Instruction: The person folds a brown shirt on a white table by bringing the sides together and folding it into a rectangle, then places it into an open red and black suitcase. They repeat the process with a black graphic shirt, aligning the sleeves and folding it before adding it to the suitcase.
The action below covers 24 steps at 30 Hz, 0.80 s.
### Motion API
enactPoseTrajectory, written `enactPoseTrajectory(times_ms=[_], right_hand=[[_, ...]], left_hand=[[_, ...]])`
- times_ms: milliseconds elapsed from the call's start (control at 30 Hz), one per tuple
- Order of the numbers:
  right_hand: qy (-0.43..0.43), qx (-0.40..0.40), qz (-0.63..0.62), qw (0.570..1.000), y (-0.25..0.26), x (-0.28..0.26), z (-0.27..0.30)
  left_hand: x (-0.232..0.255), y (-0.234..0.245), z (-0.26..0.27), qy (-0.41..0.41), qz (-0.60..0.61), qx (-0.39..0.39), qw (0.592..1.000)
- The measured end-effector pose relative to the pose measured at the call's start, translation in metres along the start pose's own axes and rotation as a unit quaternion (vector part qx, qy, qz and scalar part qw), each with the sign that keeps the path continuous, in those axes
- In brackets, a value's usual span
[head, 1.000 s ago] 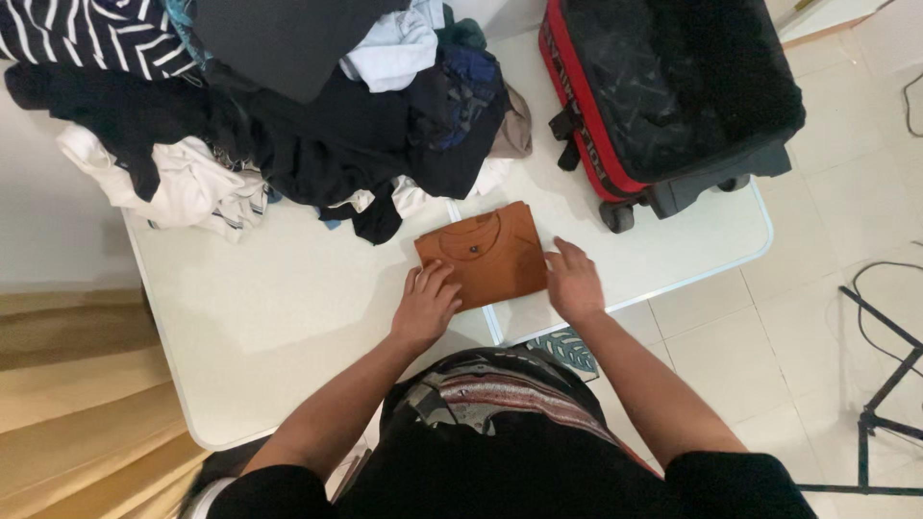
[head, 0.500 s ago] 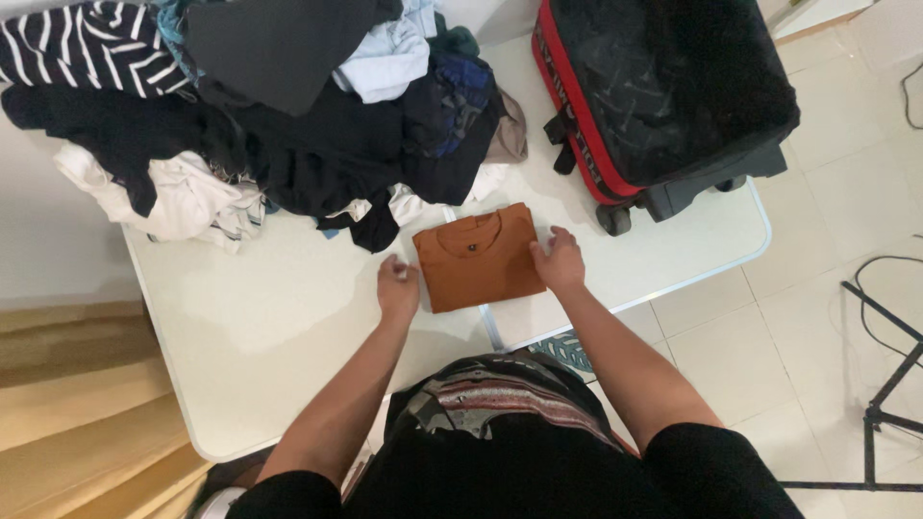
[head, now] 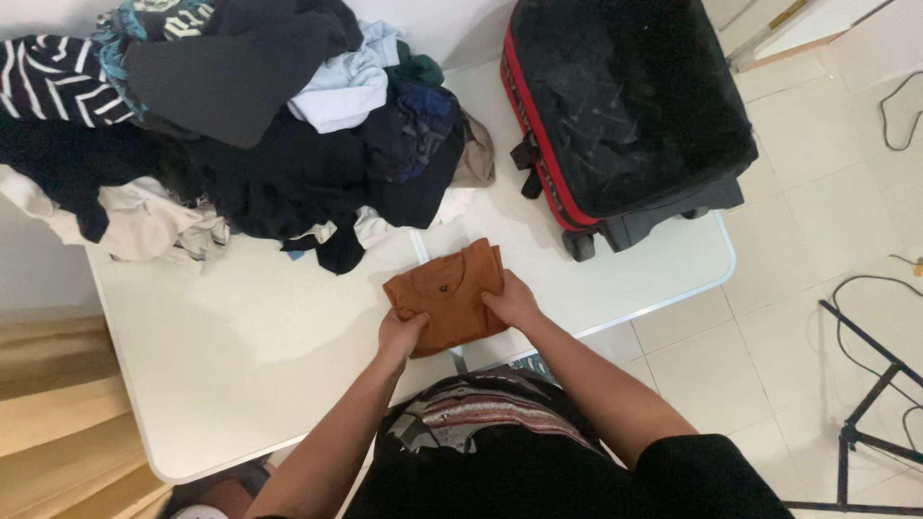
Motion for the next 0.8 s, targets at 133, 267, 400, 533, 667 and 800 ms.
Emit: enactPoseTrajectory(times_ms=[133,267,400,533,667,800], right_hand=[[-0.076,-0.069,-0.071,0.992,0.001,0.033,-0.005],[-0.162,-0.262,-0.181,0.934,-0.007,0.045,0.010],[-0.157,-0.355,-0.258,0.885,0.006,0.032,0.029],[-0.124,-0.428,-0.384,0.809,0.036,0.000,0.056],[-0.052,-0.421,-0.408,0.808,0.097,-0.042,0.073],[0.032,-0.360,-0.363,0.858,0.173,-0.079,0.066]], left_hand=[[-0.023,-0.023,0.014,0.012,0.142,-0.028,0.989],[-0.038,-0.019,0.024,0.051,0.153,0.009,0.987],[-0.014,-0.028,0.050,0.034,0.167,-0.005,0.985],[0.026,-0.040,0.065,0.009,0.105,0.003,0.994],[0.099,-0.055,0.083,-0.077,0.212,-0.004,0.974],[0.178,-0.066,0.090,-0.155,0.254,-0.015,0.955]])
Point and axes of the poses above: each hand's wrist, its own z-axis away from the middle knuckle, its own y-axis out of the back of the hand, x = y × z, the point moved 8 cm from there along -z, towards the middle knuckle, and after that the axes turned 11 degrees about -y, right-handed, at the moved point
